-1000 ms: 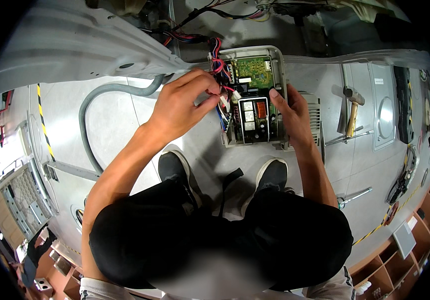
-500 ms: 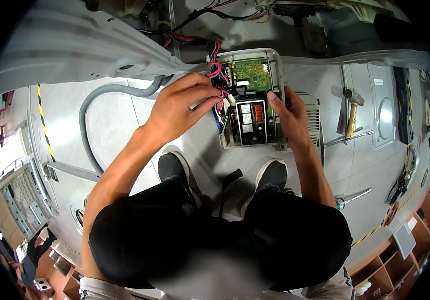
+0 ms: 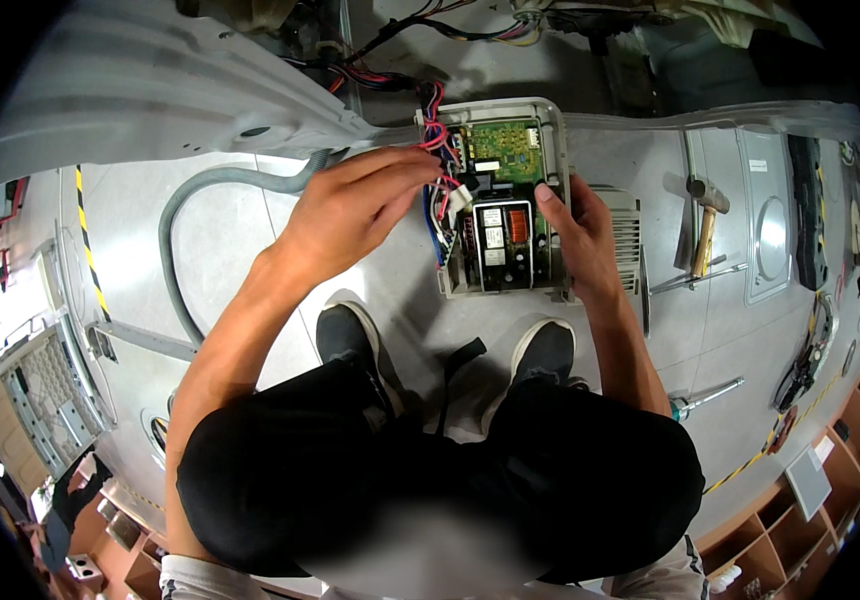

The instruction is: The person manipulates several wiring harnesses and a circuit board inside an appliance by hand, eventually fitting a grey plastic casing over the internal components.

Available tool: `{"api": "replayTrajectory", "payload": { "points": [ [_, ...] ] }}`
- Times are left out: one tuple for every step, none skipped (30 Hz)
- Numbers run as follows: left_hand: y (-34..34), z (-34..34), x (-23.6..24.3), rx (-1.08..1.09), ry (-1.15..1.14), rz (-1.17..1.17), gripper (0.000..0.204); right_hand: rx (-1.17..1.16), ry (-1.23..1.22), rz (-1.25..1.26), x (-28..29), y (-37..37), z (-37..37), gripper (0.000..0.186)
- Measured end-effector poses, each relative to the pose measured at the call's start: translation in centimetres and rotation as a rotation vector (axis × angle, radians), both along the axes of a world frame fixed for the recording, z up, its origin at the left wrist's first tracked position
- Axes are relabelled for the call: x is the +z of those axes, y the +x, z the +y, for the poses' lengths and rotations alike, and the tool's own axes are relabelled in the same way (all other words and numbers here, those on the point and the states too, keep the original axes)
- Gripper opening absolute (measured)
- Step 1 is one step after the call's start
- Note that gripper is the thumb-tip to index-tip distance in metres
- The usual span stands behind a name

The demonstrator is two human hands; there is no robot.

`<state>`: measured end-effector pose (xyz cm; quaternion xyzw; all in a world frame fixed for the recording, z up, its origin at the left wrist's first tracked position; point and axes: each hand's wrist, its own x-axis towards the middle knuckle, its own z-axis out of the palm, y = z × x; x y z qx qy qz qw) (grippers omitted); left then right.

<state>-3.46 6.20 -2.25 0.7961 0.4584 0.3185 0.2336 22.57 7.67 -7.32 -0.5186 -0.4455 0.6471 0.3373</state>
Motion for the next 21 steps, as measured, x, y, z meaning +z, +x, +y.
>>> {"api": "replayTrajectory", "payload": {
  "points": [
    [0.1,0.08,0.12,-0.011,0.017,0.035,0.024,-0.002,-0.009,-0.001,-0.12,0.02,-0.03,0.034],
    [0.24,0.24,0.21,-0.024,0.034,0.069,0.026,-0.009,-0.01,0.004,0.01,0.0,-0.04,0.034],
    [0.37,0.33,0.25,-0.037,0.051,0.102,0.027,-0.017,-0.01,0.01,0.22,-0.06,-0.07,0.034],
    [0.48,0.37,0.23,-0.037,0.049,0.109,0.027,-0.025,-0.01,0.014,0.35,-0.06,-0.08,0.034],
    [0.5,0.31,0.2,-0.034,0.046,0.121,0.026,-0.018,-0.005,0.01,0.21,-0.1,-0.08,0.034],
    [0.49,0.25,0.17,-0.031,0.042,0.132,0.026,-0.011,0.0,0.005,0.0,-0.11,-0.09,0.035],
    [0.45,0.2,0.27,-0.036,0.008,0.141,0.026,-0.005,0.005,0.001,-0.18,-0.13,-0.1,0.035],
    [0.46,0.23,0.5,-0.044,-0.024,0.147,0.025,-0.007,0.001,0.001,-0.15,-0.1,-0.13,0.034],
    [0.48,0.27,0.63,-0.052,-0.057,0.153,0.024,-0.009,-0.003,0.0,-0.12,-0.08,-0.16,0.034],
    [0.56,0.31,0.64,-0.051,-0.053,0.125,0.023,-0.01,-0.006,0.0,-0.09,-0.05,-0.18,0.034],
    [0.64,0.33,0.62,-0.049,-0.049,0.099,0.021,-0.01,-0.004,0.0,-0.13,-0.07,-0.19,0.034],
    [0.68,0.35,0.61,-0.047,-0.046,0.073,0.019,-0.011,-0.001,0.001,-0.18,-0.09,-0.2,0.034],
    [0.62,0.37,0.67,-0.041,-0.059,0.072,0.017,-0.011,0.002,0.001,-0.2,-0.1,-0.21,0.034],
    [0.57,0.42,0.72,-0.036,-0.073,0.07,0.016,-0.015,0.0,0.004,-0.13,-0.13,-0.23,0.034],
    [0.55,0.45,0.72,-0.032,-0.087,0.068,0.014,-0.02,-0.001,0.007,0.02,-0.21,-0.25,0.033],
    [0.58,0.4,0.62,-0.018,-0.117,0.031,0.014,-0.025,-0.003,0.011,0.12,-0.23,-0.27,0.033],
    [0.59,0.3,0.58,-0.002,-0.147,-0.003,0.014,-0.021,-0.001,0.006,0.18,-0.23,-0.25,0.033],
    [0.6,0.22,0.58,0.013,-0.177,-0.037,0.014,-0.017,0.001,0.002,0.23,-0.23,-0.24,0.033],
    [0.6,0.2,0.7,0.019,-0.187,-0.039,0.014,-0.013,0.003,-0.002,0.27,-0.23,-0.22,0.032],
    [0.62,0.21,0.83,0.023,-0.198,-0.042,0.014,-0.014,0.009,-0.006,0.35,-0.22,-0.23,0.032],
    [0.64,0.23,0.89,0.028,-0.209,-0.045,0.015,-0.015,0.014,-0.01,0.44,-0.24,-0.24,0.031]
  ]
}}
